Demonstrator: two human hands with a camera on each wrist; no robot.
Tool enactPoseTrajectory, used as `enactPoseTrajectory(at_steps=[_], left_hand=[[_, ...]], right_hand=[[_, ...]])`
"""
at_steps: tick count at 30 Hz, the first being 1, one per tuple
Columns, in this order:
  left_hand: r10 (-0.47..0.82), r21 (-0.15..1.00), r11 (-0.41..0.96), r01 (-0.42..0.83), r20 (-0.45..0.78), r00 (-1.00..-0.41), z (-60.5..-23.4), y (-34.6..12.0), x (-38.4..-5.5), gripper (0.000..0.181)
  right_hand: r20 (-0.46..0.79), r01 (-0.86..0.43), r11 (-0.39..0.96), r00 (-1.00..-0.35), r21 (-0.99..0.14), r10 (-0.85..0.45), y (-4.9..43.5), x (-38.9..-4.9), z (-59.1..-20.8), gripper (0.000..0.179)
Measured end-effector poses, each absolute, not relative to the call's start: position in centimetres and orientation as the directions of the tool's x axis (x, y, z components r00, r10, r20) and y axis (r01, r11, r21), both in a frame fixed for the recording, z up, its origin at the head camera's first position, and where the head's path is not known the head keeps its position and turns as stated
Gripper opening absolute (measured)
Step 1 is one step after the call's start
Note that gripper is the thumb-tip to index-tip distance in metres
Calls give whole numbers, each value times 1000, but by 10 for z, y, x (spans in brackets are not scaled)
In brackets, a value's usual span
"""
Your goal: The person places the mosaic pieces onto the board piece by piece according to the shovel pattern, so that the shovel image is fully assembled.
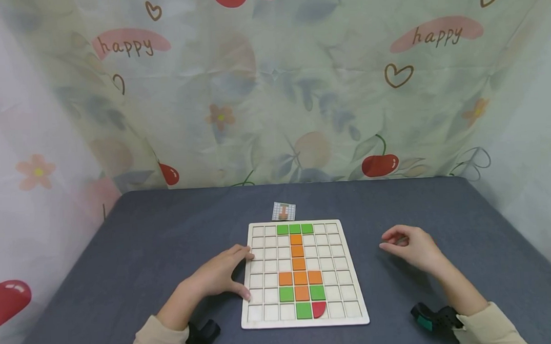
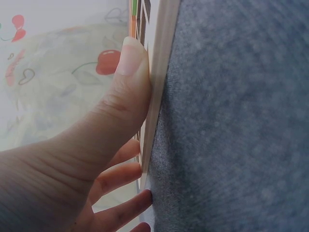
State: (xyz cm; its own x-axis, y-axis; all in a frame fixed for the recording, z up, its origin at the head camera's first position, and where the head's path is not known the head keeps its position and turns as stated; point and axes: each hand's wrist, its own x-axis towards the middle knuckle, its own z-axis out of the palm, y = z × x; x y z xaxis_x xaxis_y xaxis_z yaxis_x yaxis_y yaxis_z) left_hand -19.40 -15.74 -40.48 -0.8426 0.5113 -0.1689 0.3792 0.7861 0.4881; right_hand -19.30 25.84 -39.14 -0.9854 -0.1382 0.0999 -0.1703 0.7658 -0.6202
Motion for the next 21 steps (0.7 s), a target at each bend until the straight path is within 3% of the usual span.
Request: enactPoseTrajectory(at_steps=[11,21], left_hand=[[514,484,785,386,-161,-843,-406,-157,-194,86],[516,483,785,388,-162,-841,-405,-157,-194,86]], right_hand=[[-50,5,821,-998,-571,-29,316,-202,-394,45],[-54,2,833,-998,-553,-33,322,-207,-405,40]])
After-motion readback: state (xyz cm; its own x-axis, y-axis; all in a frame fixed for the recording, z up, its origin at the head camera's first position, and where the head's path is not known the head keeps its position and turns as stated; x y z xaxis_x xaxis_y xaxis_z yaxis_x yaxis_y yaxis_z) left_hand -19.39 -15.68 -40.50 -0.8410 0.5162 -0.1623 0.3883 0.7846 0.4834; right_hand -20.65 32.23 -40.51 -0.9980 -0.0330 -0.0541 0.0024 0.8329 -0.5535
